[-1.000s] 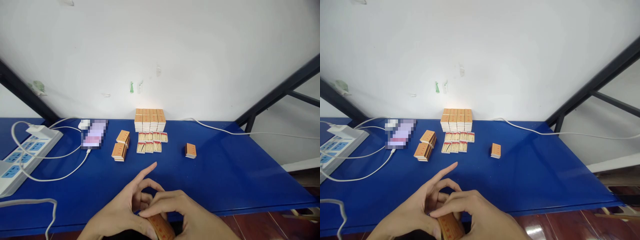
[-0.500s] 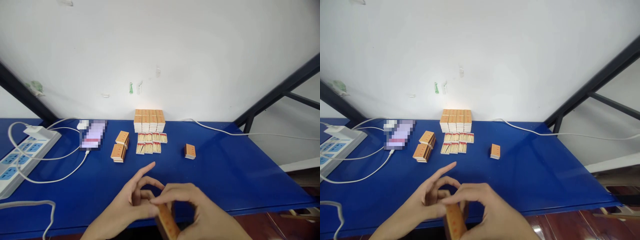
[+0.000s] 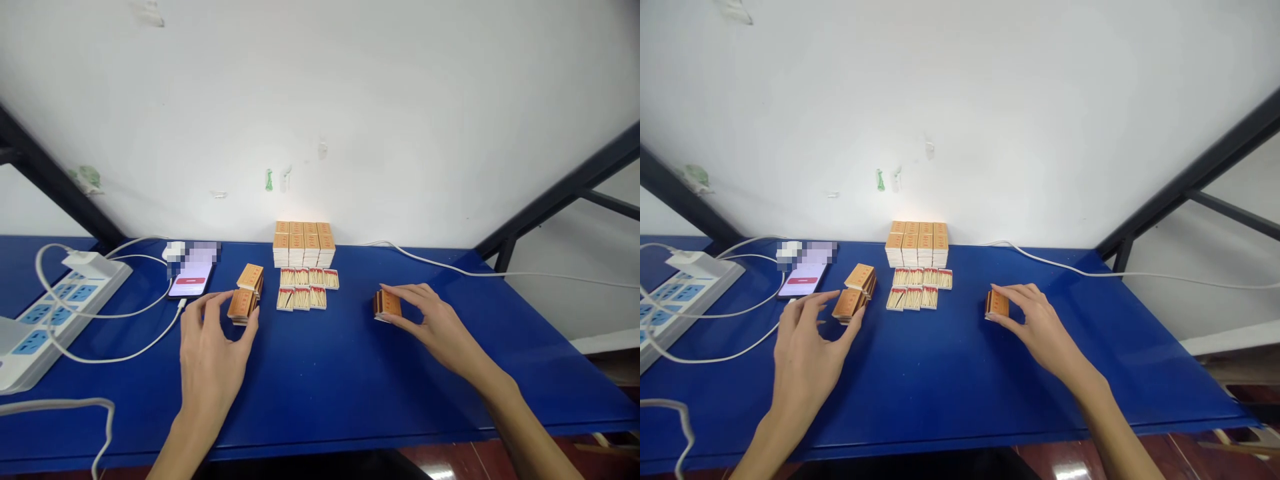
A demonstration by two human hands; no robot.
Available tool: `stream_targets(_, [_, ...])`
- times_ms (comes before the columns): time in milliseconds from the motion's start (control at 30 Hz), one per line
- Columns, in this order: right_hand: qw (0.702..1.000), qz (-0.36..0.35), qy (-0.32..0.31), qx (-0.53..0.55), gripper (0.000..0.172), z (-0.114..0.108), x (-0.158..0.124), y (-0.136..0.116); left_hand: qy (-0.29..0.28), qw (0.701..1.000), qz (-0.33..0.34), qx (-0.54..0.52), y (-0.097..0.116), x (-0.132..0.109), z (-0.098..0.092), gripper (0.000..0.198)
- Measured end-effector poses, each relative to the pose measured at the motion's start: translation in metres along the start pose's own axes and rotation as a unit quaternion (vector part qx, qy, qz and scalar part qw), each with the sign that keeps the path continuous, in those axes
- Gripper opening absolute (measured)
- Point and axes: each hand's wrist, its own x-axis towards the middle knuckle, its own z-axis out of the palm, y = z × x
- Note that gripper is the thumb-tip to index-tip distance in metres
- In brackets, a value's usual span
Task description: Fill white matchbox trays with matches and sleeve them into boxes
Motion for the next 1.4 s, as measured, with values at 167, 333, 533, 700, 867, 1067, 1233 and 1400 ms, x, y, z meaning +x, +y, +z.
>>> stream_targets(167, [1.0,0.003,-0.006,-0.01,0.06,0.002,-0.002,0.0,0.005,1.0,-0.004,0.027,-0.002,0.001,0.008,0.043])
stream_targets(333, [0.995,-0.036,0.083,-0.045,0.047,0.004,-0.003,-0.032,0.007,1.0,-0.011,0.024,-0.007,0.004,0.006,0.04])
stream_targets(533, [0.991,-0.119,0.048,-0.034,0.023,0.043,0.012,-0.084,0.033,0.999,-0.009,0.017,0.002,-0.009,-0.011,0.038])
stream_targets(700, [0.99,-0.137,0.01,-0.041,0.024,0.07,0.026,-0.089,-0.071,0.993,0.06,-0.073,0.01,-0.041,-0.023,0.036])
stream_targets(867, [0.989,-0.14,-0.011,-0.039,0.024,0.065,0.017,-0.085,-0.295,0.939,0.069,-0.164,0.006,-0.058,-0.021,0.036])
stream_targets(1067, [0.993,-0.112,-0.023,-0.029,0.023,0.035,-0.011,-0.075,-0.344,0.918,0.094,-0.175,0.004,-0.064,-0.012,0.04])
stream_targets(1233, [0.998,-0.056,0.014,-0.029,0.021,0.034,-0.02,-0.078,-0.358,0.906,0.11,-0.195,0.005,-0.067,-0.004,0.047])
stream_targets(1400, [0.995,-0.09,0.008,-0.035,0.043,0.06,-0.023,-0.084,-0.353,0.905,0.083,-0.221,0.007,-0.063,-0.005,0.039])
